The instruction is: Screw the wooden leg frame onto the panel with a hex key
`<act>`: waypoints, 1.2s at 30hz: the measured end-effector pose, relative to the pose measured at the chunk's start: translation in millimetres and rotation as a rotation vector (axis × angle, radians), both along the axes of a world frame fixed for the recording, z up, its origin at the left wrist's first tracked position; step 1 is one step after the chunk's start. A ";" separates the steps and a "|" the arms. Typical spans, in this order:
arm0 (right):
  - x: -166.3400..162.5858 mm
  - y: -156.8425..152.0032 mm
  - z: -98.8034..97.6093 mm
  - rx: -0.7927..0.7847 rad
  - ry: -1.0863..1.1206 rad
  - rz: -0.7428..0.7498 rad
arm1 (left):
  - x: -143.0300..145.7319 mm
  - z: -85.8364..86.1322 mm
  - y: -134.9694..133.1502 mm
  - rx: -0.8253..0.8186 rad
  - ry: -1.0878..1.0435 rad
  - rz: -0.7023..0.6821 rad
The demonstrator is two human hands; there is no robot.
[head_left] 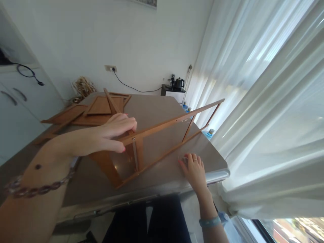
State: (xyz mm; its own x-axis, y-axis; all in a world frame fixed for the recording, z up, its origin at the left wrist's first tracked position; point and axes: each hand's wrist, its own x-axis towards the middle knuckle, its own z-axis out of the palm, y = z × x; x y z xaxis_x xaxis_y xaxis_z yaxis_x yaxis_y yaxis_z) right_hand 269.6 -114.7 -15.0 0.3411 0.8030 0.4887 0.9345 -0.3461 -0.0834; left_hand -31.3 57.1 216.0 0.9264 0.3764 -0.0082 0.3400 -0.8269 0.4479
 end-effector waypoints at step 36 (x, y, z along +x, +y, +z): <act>-153.4 46.6 138.5 0.646 0.185 0.500 | 2.1 -6.9 4.6 0.020 -0.098 -0.132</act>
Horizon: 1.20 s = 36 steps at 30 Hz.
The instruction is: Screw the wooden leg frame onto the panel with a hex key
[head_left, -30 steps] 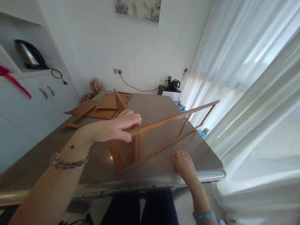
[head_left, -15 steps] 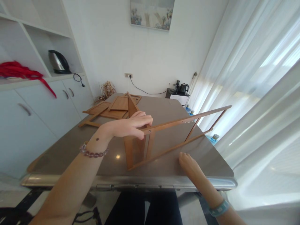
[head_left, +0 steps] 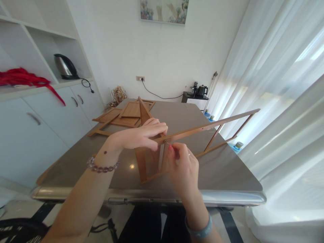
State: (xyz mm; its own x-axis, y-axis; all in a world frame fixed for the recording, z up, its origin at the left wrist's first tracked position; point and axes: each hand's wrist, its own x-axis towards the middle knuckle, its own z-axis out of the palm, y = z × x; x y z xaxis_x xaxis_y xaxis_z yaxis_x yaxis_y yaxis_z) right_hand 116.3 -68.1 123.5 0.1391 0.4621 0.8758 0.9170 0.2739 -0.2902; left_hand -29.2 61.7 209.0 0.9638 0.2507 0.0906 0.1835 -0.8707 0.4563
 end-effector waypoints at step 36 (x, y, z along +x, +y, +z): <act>-17.7 5.4 11.8 -0.426 1.083 0.732 | 1.6 1.7 -5.3 -0.043 -0.009 0.017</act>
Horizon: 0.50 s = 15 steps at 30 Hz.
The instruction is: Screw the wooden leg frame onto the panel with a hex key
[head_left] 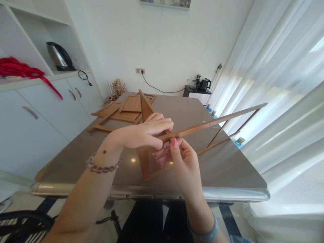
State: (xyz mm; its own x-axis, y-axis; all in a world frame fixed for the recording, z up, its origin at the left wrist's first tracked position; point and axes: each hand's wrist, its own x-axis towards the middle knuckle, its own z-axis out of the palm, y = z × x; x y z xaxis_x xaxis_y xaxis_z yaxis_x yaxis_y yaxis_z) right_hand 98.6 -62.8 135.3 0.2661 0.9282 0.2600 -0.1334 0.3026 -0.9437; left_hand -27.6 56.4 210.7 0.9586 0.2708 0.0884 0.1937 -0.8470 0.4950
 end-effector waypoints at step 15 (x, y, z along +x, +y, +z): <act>45.7 14.5 -4.8 0.603 -1.175 -0.499 | -0.8 -0.9 2.0 0.068 -0.005 -0.032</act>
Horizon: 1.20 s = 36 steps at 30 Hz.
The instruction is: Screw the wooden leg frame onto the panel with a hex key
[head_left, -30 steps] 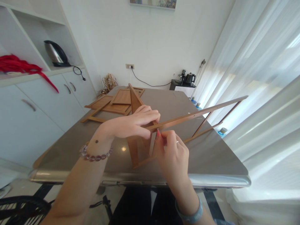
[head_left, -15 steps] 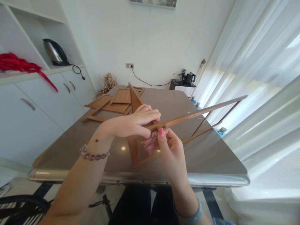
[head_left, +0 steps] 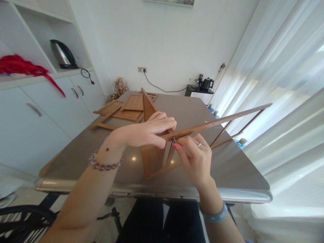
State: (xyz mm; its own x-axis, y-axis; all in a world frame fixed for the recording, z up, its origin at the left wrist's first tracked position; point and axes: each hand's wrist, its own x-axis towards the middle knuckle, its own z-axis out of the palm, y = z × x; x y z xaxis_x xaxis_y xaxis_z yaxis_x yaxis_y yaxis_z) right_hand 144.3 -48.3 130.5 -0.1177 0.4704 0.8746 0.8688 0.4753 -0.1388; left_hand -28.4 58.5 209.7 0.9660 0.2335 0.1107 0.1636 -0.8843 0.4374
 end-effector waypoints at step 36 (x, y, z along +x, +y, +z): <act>16.1 -14.6 25.9 0.171 -0.591 -0.369 | 1.4 2.6 -3.4 -0.054 -0.006 0.006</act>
State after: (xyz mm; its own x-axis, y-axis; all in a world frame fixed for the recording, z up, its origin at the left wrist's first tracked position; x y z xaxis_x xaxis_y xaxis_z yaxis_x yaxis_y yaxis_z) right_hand 160.4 -62.9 156.4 -0.4540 0.4331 0.7787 0.8840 0.1094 0.4545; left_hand -27.1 55.1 212.4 0.9641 0.2447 0.1036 0.1657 -0.8584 0.4855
